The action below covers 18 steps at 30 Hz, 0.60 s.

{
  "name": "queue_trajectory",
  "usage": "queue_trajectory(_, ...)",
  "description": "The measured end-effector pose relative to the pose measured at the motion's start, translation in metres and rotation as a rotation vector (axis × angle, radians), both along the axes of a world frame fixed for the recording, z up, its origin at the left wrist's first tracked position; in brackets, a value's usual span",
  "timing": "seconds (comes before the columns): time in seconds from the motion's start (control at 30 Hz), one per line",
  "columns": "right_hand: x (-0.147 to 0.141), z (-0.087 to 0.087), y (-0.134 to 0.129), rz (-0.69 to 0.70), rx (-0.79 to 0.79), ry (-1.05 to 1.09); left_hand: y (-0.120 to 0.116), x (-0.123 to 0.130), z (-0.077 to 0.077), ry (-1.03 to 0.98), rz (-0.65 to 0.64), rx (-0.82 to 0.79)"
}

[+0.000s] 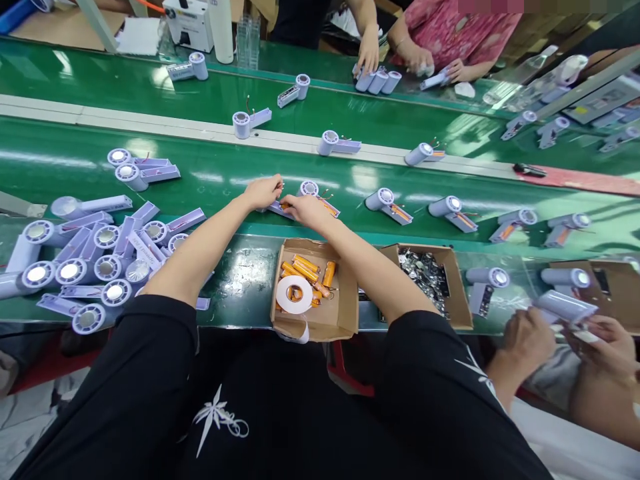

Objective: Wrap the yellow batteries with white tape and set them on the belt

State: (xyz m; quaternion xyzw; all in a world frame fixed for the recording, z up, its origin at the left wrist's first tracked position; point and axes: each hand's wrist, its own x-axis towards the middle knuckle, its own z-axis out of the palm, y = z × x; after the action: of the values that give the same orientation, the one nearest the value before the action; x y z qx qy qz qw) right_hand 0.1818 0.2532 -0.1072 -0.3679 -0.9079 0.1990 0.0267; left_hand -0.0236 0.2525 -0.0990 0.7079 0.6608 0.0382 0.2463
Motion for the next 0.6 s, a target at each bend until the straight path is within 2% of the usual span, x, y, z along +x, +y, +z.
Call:
queue_trajectory(0.1,-0.008,-0.002,-0.001,0.027,0.031,-0.039,0.003,0.008,-0.003,-0.017,0.007,0.016)
queue_trajectory(0.17,-0.015,0.002,-0.003,0.0,0.008,-0.012,0.005,0.011,-0.004,0.006,0.017,0.013)
queue_trajectory(0.3,-0.028,0.02,-0.002,-0.132,-0.068,0.075,0.016,0.012,-0.008,0.099,0.076,0.02)
queue_trajectory(0.4,-0.024,0.038,-0.009,-0.227,-0.059,0.135,0.025,0.016,-0.005,0.105,0.097,0.013)
queue_trajectory(0.47,-0.004,0.052,-0.031,-0.303,-0.03,0.205,0.018,0.021,0.004,0.073,0.103,0.042)
queue_trajectory(0.53,0.034,0.065,-0.072,-0.369,0.002,0.312,-0.005,0.027,0.02,0.029,0.085,0.202)
queue_trajectory(0.57,0.058,0.071,-0.098,-0.391,0.012,0.364,-0.023,0.03,0.029,0.007,0.024,0.301)
queue_trajectory(0.6,0.083,0.074,-0.126,-0.407,-0.009,0.479,-0.045,0.033,0.038,-0.015,-0.095,0.377)
